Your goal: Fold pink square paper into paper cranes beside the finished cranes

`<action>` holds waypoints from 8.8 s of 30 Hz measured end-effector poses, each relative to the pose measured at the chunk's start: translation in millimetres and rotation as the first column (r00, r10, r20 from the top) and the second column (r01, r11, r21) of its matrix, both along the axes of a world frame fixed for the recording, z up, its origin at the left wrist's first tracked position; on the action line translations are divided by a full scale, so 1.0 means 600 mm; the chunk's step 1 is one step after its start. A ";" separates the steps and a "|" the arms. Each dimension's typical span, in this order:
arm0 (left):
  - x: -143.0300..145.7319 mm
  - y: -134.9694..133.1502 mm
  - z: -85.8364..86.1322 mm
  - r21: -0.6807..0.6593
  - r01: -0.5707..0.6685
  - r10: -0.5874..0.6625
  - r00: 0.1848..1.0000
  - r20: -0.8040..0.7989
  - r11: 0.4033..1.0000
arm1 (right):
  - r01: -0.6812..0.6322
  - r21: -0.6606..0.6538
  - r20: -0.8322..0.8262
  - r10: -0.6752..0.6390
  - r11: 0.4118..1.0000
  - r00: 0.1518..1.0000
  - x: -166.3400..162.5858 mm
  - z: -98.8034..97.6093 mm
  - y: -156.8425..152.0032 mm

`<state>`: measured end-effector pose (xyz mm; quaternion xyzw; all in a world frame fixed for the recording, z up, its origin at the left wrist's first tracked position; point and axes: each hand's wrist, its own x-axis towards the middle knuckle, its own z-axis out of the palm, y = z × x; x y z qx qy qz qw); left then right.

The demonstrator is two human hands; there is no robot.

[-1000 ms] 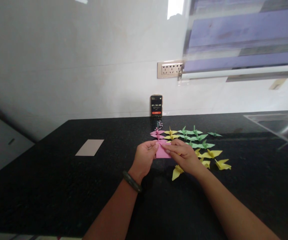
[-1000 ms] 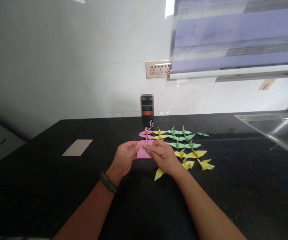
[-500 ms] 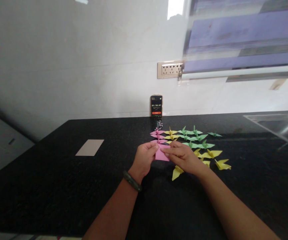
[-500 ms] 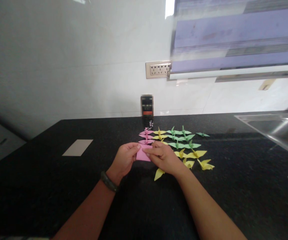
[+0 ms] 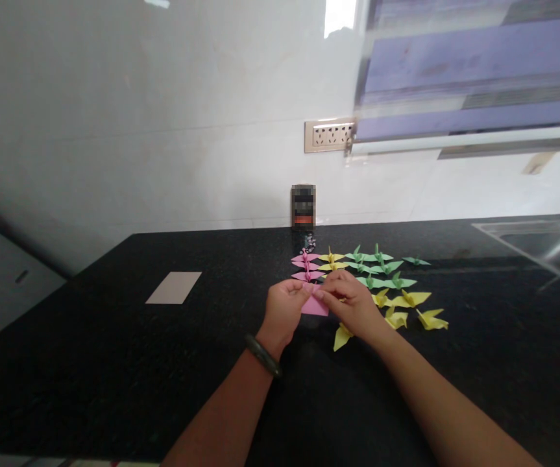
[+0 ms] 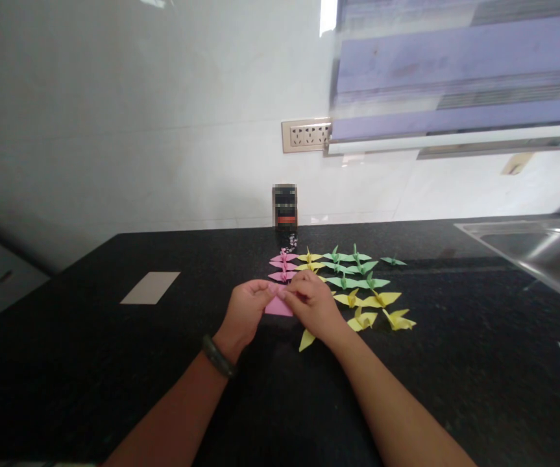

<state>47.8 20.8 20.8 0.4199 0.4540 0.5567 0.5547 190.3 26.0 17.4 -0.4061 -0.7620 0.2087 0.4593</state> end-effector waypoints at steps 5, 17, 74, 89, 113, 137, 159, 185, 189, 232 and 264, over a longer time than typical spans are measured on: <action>0.004 -0.004 0.002 0.094 -0.061 0.070 0.993 -0.093 0.994 | 0.073 -0.296 -0.082 -0.101 0.952 0.992 -0.007 -0.011 0.005; 0.000 -0.002 0.002 0.091 -0.097 0.103 0.993 -0.065 0.991 | -0.134 -0.391 -0.114 0.097 0.911 0.989 0.002 -0.005 0.002; -0.014 0.002 0.007 -0.169 0.200 -0.197 0.980 0.036 0.965 | -0.346 -0.425 -0.434 0.147 0.837 0.889 0.015 0.016 0.001; -0.013 0.004 0.000 -0.206 0.315 -0.273 0.939 0.209 0.927 | -0.430 -0.480 -0.582 0.089 0.765 0.808 0.004 0.005 -0.005; -0.013 0.000 0.010 -0.163 0.250 -0.254 0.967 -0.003 0.954 | -0.210 0.080 0.099 0.201 0.974 0.974 0.031 0.002 0.012; -0.009 -0.001 0.004 -0.085 0.317 -0.313 0.948 0.061 0.944 | 0.115 -0.228 -0.192 -0.161 0.967 0.968 -0.003 -0.024 0.010; 0.009 -0.006 0.006 -0.116 0.194 -0.215 0.952 -0.217 0.974 | 0.209 -0.194 -0.144 -0.239 0.958 0.960 -0.007 -0.021 0.008; 0.004 -0.007 0.006 -0.070 0.282 -0.290 0.929 -0.231 0.957 | -0.075 -0.536 -0.459 -0.216 0.841 0.862 -0.007 -0.016 0.008; 0.006 -0.007 0.005 -0.089 0.230 -0.246 0.923 -0.296 0.969 | -0.063 -0.532 -0.509 -0.259 0.844 0.820 -0.011 -0.016 0.007; -0.027 0.001 0.016 -0.328 0.427 -0.362 0.901 0.240 0.843 | -0.131 0.032 -0.133 0.134 0.991 0.982 0.020 0.004 0.011; -0.028 0.002 0.016 -0.057 0.303 -0.295 0.949 0.113 0.951 | 0.092 -0.320 -0.330 -0.202 0.943 0.922 -0.027 -0.023 -0.007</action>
